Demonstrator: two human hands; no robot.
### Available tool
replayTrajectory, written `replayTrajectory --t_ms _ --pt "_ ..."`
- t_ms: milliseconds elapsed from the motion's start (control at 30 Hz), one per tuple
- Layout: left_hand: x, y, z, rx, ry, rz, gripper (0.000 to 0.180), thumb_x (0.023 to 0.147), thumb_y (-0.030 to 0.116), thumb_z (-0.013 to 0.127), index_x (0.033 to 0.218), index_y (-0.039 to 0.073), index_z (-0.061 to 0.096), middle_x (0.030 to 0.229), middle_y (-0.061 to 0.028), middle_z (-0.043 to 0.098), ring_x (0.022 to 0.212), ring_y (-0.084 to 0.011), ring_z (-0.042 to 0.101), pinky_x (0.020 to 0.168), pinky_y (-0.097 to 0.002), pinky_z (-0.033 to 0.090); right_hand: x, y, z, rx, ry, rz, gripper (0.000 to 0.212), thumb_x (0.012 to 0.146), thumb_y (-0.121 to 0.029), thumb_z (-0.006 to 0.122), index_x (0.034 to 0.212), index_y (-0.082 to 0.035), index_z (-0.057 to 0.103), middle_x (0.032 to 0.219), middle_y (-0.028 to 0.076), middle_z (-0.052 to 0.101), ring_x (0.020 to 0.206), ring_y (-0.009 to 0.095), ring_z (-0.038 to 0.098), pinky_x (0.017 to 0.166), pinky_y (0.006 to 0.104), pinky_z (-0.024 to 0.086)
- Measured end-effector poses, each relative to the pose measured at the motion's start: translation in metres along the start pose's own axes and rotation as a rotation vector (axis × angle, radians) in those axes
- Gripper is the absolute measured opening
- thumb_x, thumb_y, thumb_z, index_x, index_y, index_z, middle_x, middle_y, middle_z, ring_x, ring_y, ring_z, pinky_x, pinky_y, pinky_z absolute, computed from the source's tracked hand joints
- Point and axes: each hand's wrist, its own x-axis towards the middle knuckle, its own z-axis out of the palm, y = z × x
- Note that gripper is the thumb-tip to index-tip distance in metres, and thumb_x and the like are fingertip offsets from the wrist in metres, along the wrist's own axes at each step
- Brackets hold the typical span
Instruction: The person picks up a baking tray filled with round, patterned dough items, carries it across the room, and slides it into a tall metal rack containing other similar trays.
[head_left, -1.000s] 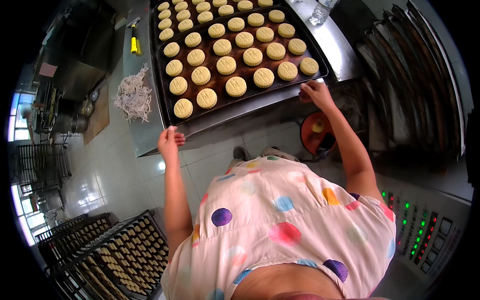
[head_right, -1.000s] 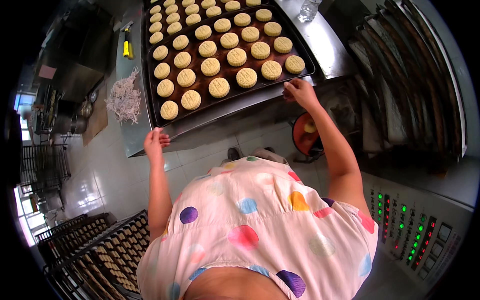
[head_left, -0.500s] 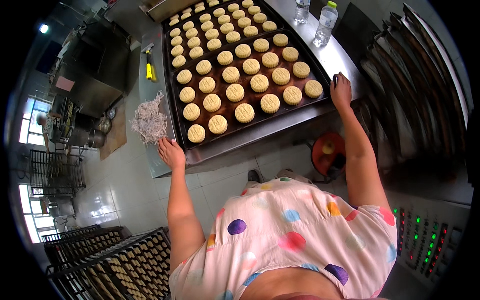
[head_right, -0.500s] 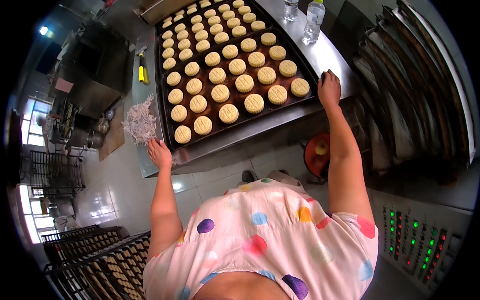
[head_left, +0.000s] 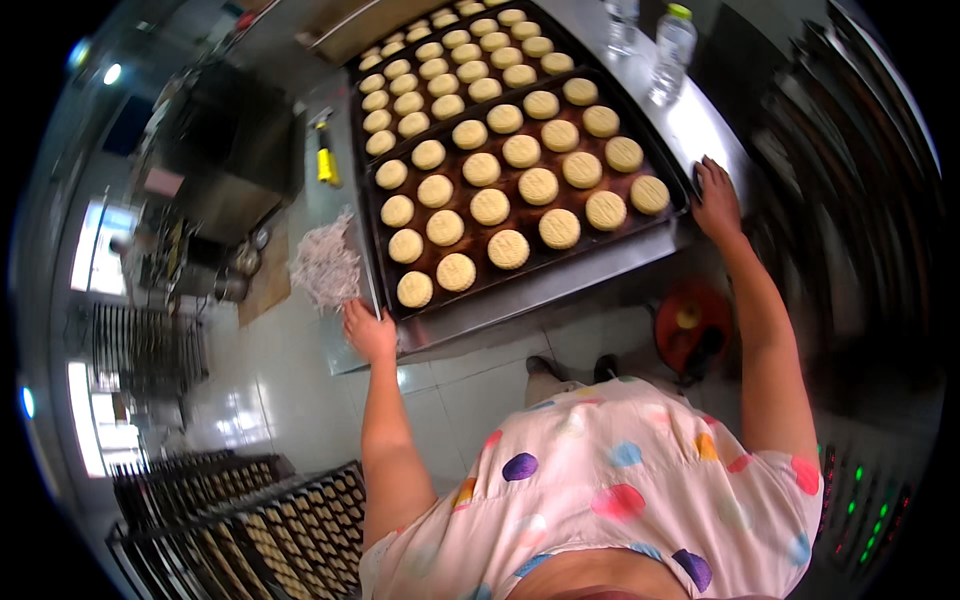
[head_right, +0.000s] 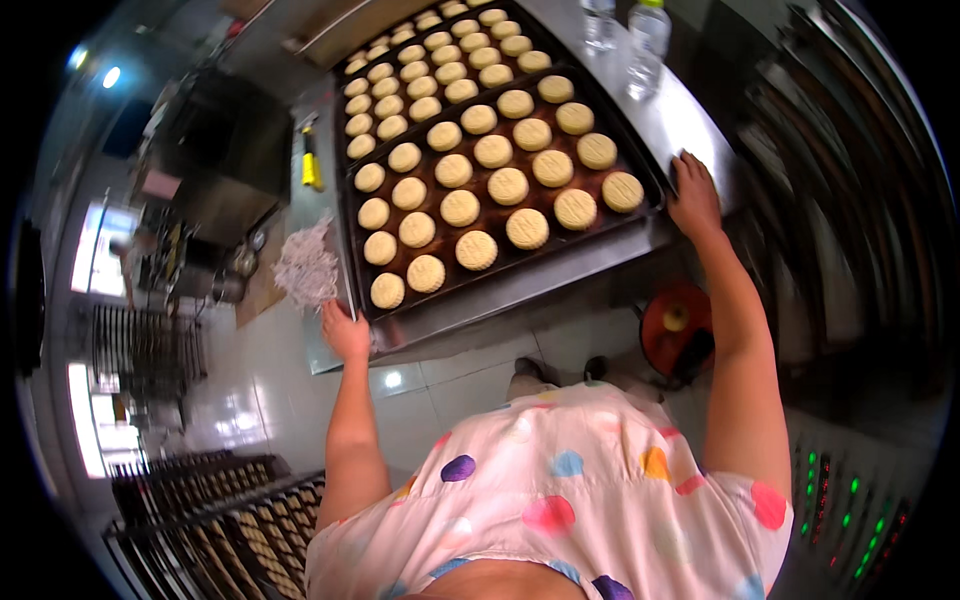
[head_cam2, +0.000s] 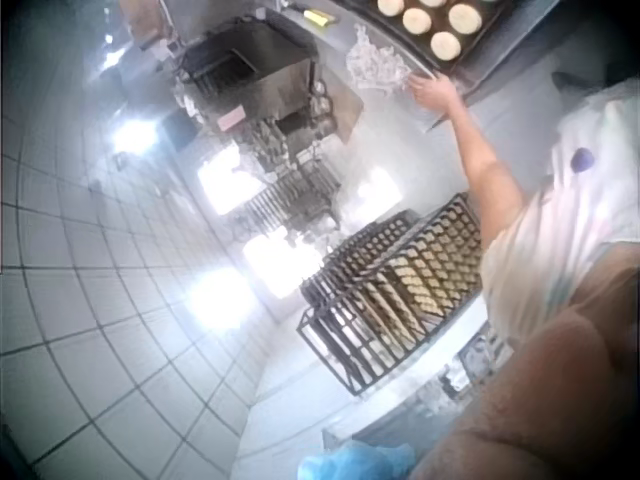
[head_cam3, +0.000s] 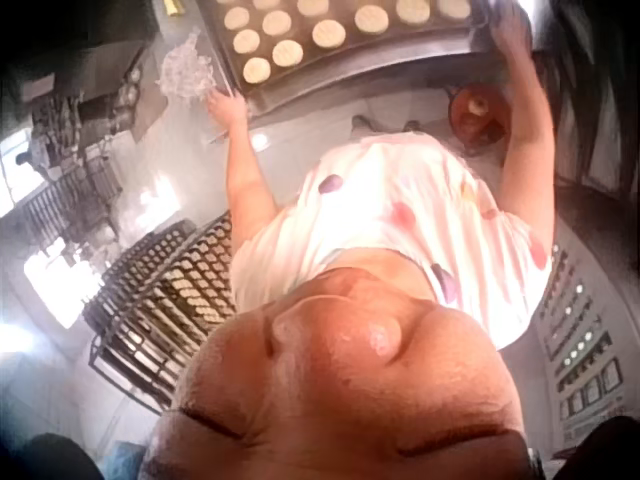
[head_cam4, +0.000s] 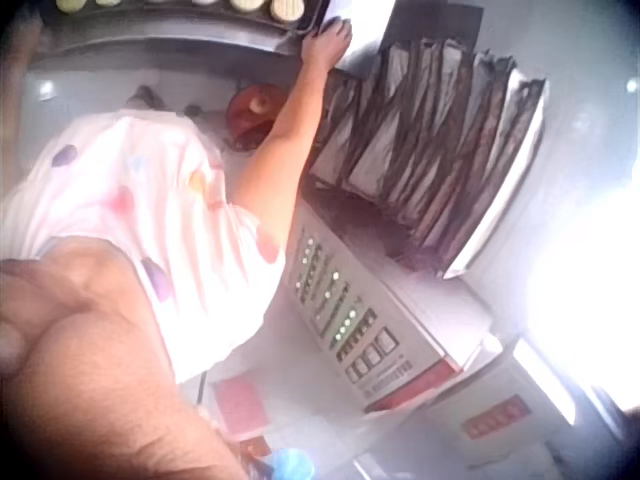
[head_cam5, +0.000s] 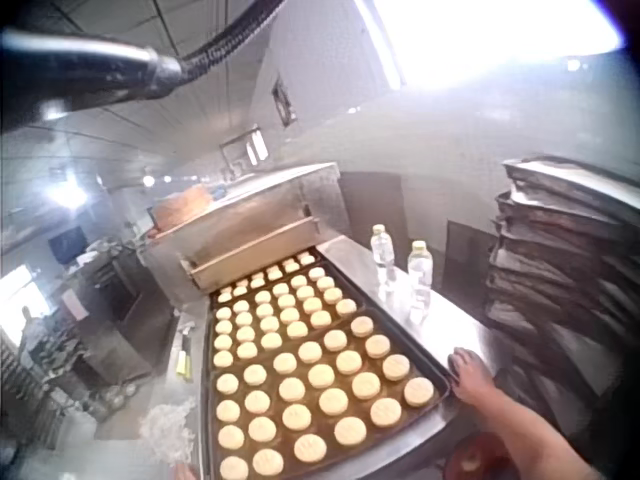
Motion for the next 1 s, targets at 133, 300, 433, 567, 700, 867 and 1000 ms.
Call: replayTrajectory --t_ms 133,300,433,567,700,867,1000 --pt "0.005 0.001 0.004 -0.026 0.043 -0.017 0.061 0.072 0.023 0.069 0.124 0.003 0.044 0.134 -0.0154 0.041 0.125 -0.0293 0.037 0.106 -0.0425 0.026 -0.003 0.002 -0.001 0.047 0.009 0.020 0.055 0.069 -0.002 0.064 0.121 -0.004 0.046 0.132 0.013 0.042 0.122 0.031 0.037 0.103 0.0383 0.032" --pt "-0.004 -0.001 -0.001 -0.048 0.020 -0.050 0.060 0.074 0.023 0.068 0.125 0.003 0.044 0.133 -0.0146 0.042 0.126 -0.0287 0.035 0.106 -0.0420 0.024 -0.007 -0.001 -0.002 0.021 -0.023 0.022 0.053 0.071 -0.005 0.063 0.121 -0.004 0.046 0.133 0.013 0.042 0.124 0.031 0.036 0.105 0.0379 0.031" --pt "-0.004 -0.001 0.000 -0.066 0.057 0.001 0.059 0.073 0.023 0.068 0.123 0.003 0.045 0.132 -0.0149 0.043 0.125 -0.0303 0.036 0.104 -0.0427 0.026 -0.009 0.000 -0.004 0.018 -0.005 0.024 0.051 0.072 -0.006 0.063 0.121 -0.003 0.046 0.132 0.013 0.043 0.124 0.030 0.037 0.105 0.0374 0.031" --pt "-0.007 0.000 -0.003 -0.063 0.049 -0.015 0.059 0.073 0.024 0.068 0.123 0.002 0.045 0.132 -0.0157 0.043 0.124 -0.0310 0.037 0.104 -0.0426 0.027 -0.011 -0.001 -0.005 0.022 0.002 0.035 0.052 0.072 -0.008 0.064 0.121 -0.003 0.047 0.132 0.014 0.043 0.124 0.030 0.037 0.105 0.0377 0.030" --pt "-0.006 0.000 -0.003 -0.056 0.045 -0.012 0.060 0.073 0.023 0.068 0.123 0.002 0.045 0.132 -0.0152 0.042 0.124 -0.0306 0.037 0.104 -0.0423 0.026 -0.013 -0.001 -0.009 0.037 0.003 0.051 0.052 0.072 -0.009 0.064 0.120 -0.002 0.047 0.132 0.014 0.043 0.125 0.030 0.036 0.105 0.0380 0.030" --pt "-0.009 -0.003 -0.001 -0.040 0.049 -0.015 0.060 0.073 0.024 0.068 0.124 0.002 0.045 0.133 -0.0146 0.042 0.125 -0.0298 0.036 0.105 -0.0419 0.026 -0.014 -0.001 -0.010 0.038 0.000 0.051 0.051 0.072 -0.010 0.064 0.120 -0.002 0.048 0.132 0.014 0.043 0.124 0.030 0.036 0.105 0.0382 0.030" --pt "-0.011 -0.002 -0.002 -0.026 0.043 -0.026 0.060 0.072 0.025 0.068 0.124 0.003 0.045 0.133 -0.0141 0.042 0.125 -0.0291 0.036 0.104 -0.0420 0.026 -0.016 -0.003 -0.012 0.043 -0.003 0.061 0.051 0.072 -0.011 0.064 0.119 -0.002 0.048 0.131 0.014 0.043 0.124 0.031 0.037 0.105 0.0386 0.031"
